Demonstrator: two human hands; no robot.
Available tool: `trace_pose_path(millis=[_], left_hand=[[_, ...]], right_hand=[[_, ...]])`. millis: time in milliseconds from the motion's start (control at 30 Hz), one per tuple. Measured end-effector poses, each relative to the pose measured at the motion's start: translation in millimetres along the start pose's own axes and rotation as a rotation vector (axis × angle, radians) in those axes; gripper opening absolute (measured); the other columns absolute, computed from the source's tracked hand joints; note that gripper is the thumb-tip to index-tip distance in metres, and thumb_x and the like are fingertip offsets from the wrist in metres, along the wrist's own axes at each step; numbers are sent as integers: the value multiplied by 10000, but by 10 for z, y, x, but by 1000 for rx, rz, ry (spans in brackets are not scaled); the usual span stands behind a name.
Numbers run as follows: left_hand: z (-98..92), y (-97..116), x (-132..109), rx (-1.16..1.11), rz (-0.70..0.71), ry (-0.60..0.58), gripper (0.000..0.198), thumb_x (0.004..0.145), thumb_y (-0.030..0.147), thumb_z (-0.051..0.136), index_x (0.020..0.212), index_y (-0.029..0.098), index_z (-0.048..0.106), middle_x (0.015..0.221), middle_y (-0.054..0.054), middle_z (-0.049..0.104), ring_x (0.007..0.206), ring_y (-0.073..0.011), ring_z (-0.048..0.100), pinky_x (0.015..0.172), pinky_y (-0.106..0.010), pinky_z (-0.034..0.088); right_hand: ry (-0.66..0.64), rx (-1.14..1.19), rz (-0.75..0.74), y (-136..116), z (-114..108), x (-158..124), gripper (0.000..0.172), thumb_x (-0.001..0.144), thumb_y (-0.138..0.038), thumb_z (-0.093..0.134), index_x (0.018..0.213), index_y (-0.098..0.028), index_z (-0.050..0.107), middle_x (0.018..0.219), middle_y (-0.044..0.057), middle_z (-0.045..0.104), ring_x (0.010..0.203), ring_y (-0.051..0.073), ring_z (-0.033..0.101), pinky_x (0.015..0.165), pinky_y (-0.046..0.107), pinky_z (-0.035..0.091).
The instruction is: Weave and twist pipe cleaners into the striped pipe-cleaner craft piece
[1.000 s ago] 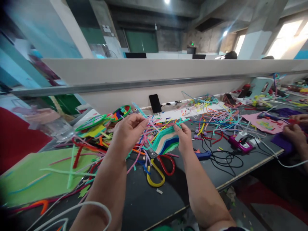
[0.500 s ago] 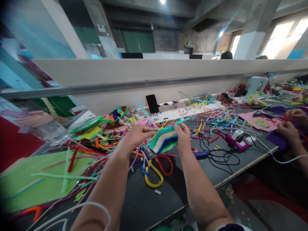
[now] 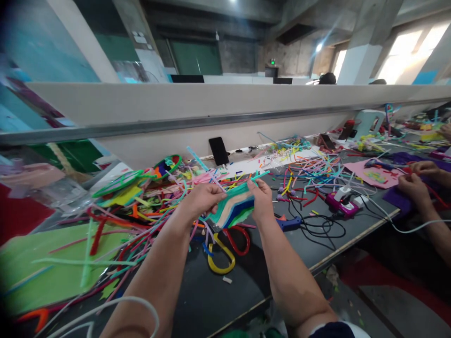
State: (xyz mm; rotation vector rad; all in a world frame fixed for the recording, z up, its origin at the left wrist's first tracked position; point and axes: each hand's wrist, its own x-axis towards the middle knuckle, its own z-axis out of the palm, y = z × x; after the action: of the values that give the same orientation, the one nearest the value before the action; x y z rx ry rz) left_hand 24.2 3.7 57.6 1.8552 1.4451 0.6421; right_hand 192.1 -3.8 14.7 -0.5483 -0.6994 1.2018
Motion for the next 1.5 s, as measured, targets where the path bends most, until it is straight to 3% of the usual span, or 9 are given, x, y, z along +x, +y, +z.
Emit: trace_pose_path(millis=[200,367,433,533,633,767,1000,1267,1500], left_hand=[[10,83,-66,194,-52,19,252,786,349,521,646,181,646,445,-14,585,414,-148,542,470,-237,395],[-91,311,-339,517,222,465,255,829,327,503,746,185,698,771,-89,698,750,-223,629,679,-311,443],[-101,386,-406,506,378,553,248,853,307,490,856,198,713,883,-88,707,866,-229,624,794,-333,442],[-74,419,-397,401,502,471,240,857,283,503,942,202,712,958,-76,706,947,-218,611,871,-336,431],[-55,403,-343,300,459,337,231,831,292,544,971,202,703,996,-65,695,929,-205,608,827,-317,448],[-91,395,-327,239,385,235,153,775,271,583,801,172,697,789,-34,658,743,-160,577,668,-261,437],[-156,364,-337,99,279,193,179,777,302,554,687,161,617,593,13,550,578,-117,512,529,-219,378],[-152,296,-306,65,251,222,177,777,319,561,692,167,594,554,29,516,514,-101,488,487,-212,358],[-87,321,-262,70,281,197,122,756,273,568,699,170,601,588,19,544,561,-119,507,521,-228,399]], right_hand=[[-47,-127,-16,36,-22,-5,212,691,-383,724,763,-217,613,687,-17,691,588,164,629,613,295,510],[-213,-192,37,-42,59,-107,220,709,-418,711,776,-212,670,695,-2,676,602,161,612,646,298,506],[-266,-231,62,-67,98,-155,244,704,-446,708,761,-211,679,672,2,658,582,158,589,624,295,494],[-326,-327,63,-49,111,-190,268,688,-466,718,718,-203,676,617,-12,604,535,126,515,544,250,428],[-405,-438,31,22,78,-177,272,667,-458,740,703,-194,684,580,-31,543,517,96,438,500,217,347],[-504,-522,25,91,52,-173,279,689,-454,726,799,-197,718,611,-21,552,551,103,443,511,213,355],[-584,-476,108,20,100,-238,254,722,-434,704,813,-198,704,685,-11,621,591,118,529,565,226,424],[-506,-681,-112,18,21,-138,223,735,-362,696,902,-216,723,855,30,690,813,192,606,741,297,470],[-459,-633,-74,50,13,-127,261,680,-374,746,889,-218,736,790,15,694,731,180,611,673,289,475]])
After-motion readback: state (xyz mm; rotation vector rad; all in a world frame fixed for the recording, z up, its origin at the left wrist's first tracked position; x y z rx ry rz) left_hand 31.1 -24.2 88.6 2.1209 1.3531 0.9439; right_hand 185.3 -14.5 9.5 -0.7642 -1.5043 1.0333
